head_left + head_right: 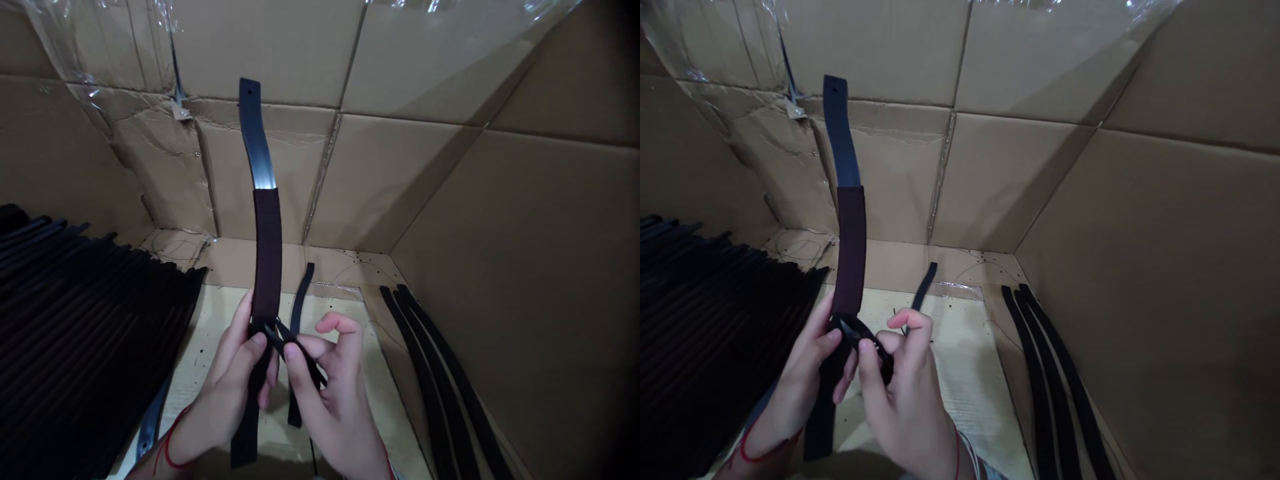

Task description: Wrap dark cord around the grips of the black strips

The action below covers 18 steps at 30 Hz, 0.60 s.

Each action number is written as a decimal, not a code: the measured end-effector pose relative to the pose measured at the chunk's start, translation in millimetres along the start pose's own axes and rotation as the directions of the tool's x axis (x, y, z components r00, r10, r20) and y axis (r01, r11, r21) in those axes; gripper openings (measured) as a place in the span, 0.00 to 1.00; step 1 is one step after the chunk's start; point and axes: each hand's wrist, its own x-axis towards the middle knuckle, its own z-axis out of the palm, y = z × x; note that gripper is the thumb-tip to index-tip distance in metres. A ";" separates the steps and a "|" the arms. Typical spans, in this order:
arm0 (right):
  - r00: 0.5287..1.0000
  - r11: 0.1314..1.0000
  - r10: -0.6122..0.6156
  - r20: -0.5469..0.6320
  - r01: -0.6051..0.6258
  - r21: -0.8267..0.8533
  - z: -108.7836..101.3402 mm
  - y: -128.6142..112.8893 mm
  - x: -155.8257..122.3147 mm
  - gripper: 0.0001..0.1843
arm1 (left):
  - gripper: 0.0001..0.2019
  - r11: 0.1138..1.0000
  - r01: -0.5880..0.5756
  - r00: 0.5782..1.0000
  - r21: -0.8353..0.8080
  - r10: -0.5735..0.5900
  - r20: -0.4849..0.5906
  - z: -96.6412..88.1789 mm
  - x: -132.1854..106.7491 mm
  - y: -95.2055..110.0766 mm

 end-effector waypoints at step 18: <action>0.969 0.996 0.086 -0.233 -0.085 0.016 16.4 14.8 -6.4 0.13 | 0.36 0.993 -0.113 0.989 0.019 0.115 -0.098 7.2 2.4 -12.8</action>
